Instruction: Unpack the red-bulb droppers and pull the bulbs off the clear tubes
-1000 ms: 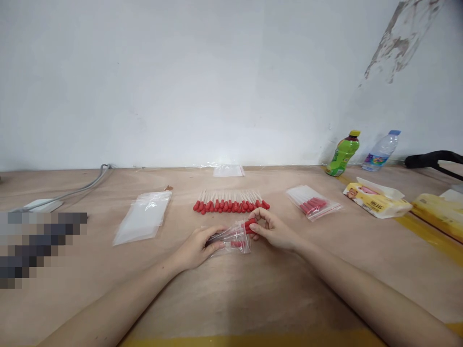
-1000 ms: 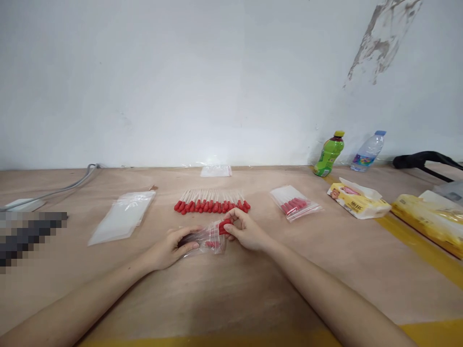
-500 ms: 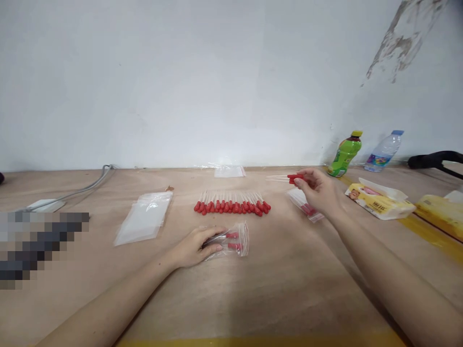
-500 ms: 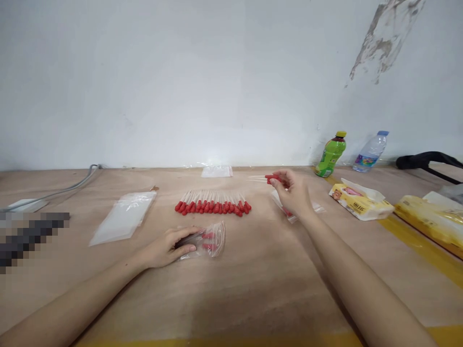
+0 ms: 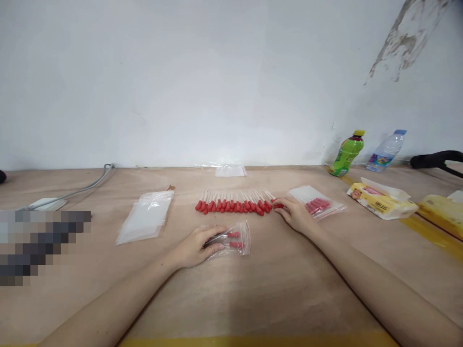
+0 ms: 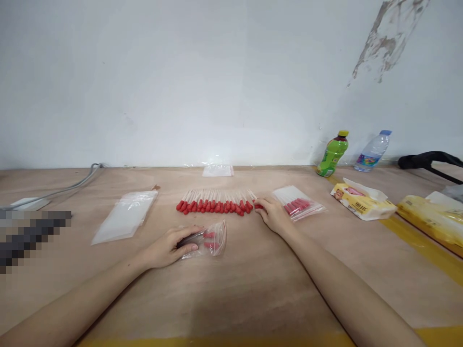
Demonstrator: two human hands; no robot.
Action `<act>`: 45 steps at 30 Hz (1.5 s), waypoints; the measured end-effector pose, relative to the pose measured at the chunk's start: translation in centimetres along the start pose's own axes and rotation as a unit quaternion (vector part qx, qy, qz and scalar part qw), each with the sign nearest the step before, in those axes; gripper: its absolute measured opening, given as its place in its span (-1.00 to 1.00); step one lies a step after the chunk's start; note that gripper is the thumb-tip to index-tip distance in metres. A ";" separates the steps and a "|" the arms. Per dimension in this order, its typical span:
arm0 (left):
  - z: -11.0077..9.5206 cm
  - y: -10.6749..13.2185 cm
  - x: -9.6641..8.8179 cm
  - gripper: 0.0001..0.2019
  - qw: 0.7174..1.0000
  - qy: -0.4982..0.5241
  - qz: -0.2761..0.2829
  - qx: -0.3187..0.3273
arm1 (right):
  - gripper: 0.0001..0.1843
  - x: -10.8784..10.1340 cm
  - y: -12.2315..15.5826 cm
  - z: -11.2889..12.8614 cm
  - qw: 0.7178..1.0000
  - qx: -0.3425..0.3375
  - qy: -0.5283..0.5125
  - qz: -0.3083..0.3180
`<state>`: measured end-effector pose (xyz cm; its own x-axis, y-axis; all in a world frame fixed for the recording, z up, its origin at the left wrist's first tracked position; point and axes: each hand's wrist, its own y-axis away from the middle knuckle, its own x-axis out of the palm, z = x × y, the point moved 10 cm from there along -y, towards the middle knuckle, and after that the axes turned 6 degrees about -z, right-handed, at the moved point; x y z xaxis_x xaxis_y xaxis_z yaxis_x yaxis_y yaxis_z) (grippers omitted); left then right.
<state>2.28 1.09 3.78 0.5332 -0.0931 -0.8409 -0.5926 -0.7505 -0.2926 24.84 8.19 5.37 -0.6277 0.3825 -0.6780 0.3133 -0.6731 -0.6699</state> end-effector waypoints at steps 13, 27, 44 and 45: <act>-0.1 0.0 -0.2 -0.61 1.000 -0.003 -0.002 -0.008 | -0.43 1.5 0.8 -2.7 0.994 0.108 -0.030 0.007; -0.4 -0.1 0.1 -0.57 1.000 0.013 0.018 -0.005 | -0.86 2.6 0.1 10.9 0.978 0.011 -0.181 0.101; -1.8 0.5 1.0 -0.42 0.995 -0.026 0.070 0.061 | -0.88 5.3 1.6 12.2 0.955 0.064 -0.217 0.191; -1.9 0.5 1.1 -0.42 0.995 -0.031 0.072 0.064 | -0.88 5.3 1.6 12.0 0.950 0.072 -0.230 0.197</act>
<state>3.67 -0.62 3.57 0.4017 -0.1507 -0.9033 -0.7340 -0.6428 -0.2192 13.51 1.53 4.34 -0.7368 -0.2126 -0.6418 0.5096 -0.7985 -0.3205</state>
